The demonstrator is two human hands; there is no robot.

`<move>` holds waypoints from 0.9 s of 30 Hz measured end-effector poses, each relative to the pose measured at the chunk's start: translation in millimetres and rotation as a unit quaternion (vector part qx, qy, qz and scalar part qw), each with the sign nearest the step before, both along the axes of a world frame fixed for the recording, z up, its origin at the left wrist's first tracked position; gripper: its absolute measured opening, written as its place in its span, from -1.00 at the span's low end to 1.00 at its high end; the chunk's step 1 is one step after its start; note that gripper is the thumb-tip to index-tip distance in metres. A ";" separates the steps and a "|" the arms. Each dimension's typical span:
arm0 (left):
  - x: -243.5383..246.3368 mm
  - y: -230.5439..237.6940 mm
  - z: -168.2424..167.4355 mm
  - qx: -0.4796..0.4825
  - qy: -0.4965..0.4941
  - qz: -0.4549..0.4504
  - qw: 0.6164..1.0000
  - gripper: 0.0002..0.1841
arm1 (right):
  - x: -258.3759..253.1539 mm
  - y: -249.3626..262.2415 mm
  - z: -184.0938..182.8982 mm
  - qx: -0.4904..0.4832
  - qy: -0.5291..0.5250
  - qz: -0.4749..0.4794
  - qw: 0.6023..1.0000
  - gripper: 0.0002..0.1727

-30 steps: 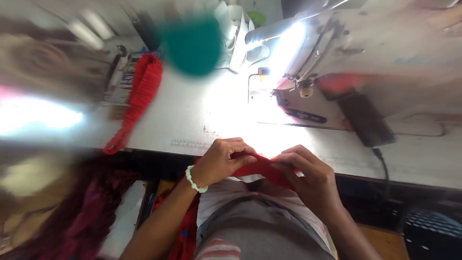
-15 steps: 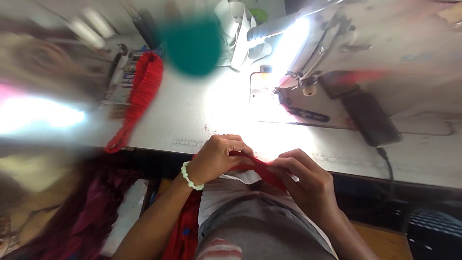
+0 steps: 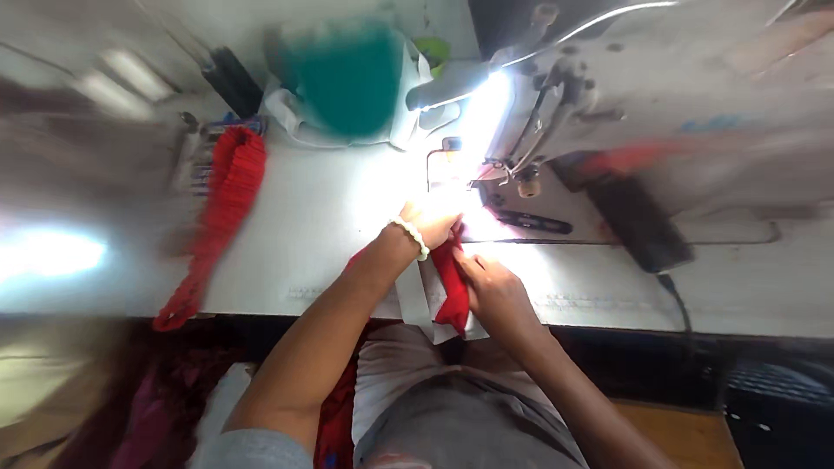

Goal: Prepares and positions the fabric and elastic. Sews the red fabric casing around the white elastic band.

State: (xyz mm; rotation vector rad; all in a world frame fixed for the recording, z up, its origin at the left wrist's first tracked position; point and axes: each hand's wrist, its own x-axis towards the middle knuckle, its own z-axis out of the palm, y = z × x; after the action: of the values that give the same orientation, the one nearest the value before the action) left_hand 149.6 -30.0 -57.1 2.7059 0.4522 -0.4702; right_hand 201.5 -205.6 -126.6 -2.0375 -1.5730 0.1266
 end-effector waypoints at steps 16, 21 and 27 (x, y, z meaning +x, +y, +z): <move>-53.6 -65.1 -82.6 0.170 -0.331 0.172 0.912 -0.73 | 7.7 1.0 -0.5 -0.011 0.059 -0.008 0.998 -0.67; -47.8 -34.1 -81.0 0.067 -0.372 0.114 0.919 -0.73 | 10.7 5.7 3.1 -0.017 0.063 -0.017 0.998 -0.68; -19.0 9.1 -73.0 0.008 -0.362 0.081 0.929 -0.72 | 20.1 20.8 5.1 -0.008 0.057 -0.040 0.998 -0.72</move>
State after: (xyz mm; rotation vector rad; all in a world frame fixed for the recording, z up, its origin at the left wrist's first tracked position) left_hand 130.6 -20.9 -130.2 2.5790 0.4484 0.5710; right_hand 221.6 -184.8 -121.6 -2.0646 -1.4242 0.2226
